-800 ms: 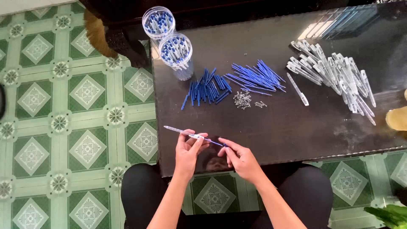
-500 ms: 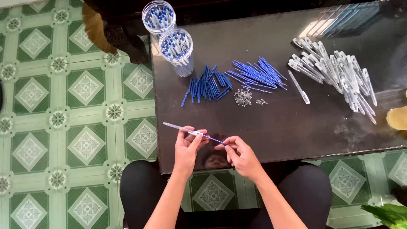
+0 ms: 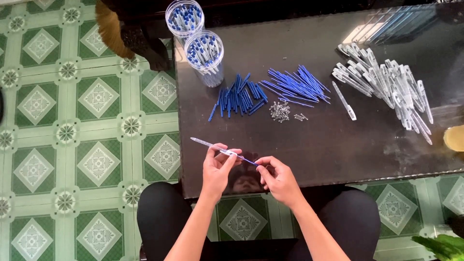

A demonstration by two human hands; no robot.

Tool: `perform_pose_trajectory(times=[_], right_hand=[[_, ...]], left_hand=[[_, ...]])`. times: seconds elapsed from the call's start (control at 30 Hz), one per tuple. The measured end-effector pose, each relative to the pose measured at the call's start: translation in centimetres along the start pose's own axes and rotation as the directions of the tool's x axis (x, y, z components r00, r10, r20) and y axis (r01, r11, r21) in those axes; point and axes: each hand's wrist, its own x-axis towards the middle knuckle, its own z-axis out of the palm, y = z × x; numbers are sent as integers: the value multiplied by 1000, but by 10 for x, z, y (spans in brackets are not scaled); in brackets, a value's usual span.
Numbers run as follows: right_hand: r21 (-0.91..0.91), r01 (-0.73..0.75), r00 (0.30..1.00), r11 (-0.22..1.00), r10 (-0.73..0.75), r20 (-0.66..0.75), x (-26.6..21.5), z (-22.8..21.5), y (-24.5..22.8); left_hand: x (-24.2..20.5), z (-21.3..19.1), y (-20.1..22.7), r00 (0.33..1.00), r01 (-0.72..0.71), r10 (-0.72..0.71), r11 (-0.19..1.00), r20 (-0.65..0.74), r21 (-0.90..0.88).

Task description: Assembling ballpoint pens by inserting ink refills into clear plastic barrels.

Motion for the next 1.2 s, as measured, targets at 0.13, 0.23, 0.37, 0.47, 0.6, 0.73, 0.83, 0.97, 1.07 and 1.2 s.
perform_pose_trajectory(times=[0.13,0.23,0.37,0.47,0.6,0.73,0.83,0.97,1.07,1.2], right_hand=[[-16,155,987,988,-156,-43,6,2,-26],[-129,231,970,964,-239,-49,19,-3,-40],[-251,320,940,913,-339,-32,43,-11,-71],[-349,406,903,845,-429,11,58,-14,-83],[-410,546,814,730,-579,51,79,-14,-73],[-409,548,810,729,-584,45,84,-14,-55],[-298,506,853,810,-521,33,84,-13,-56],[-331,464,873,821,-488,11,72,-16,-55],[-352,414,894,840,-448,-16,67,-22,-45],[-316,341,928,886,-370,-35,68,-21,-49]], left_hand=[[6,11,7,996,-74,71,996,48,45],[14,21,21,987,-144,139,987,78,72],[34,29,38,973,-221,212,972,94,85],[45,32,44,968,-242,234,966,88,91],[54,32,46,967,-255,249,960,60,113],[61,28,36,971,-240,237,964,38,113],[60,31,36,970,-241,239,960,32,143],[55,28,24,972,-236,234,965,28,115],[56,23,21,974,-223,216,966,63,130],[60,26,28,977,-206,196,971,83,126]])
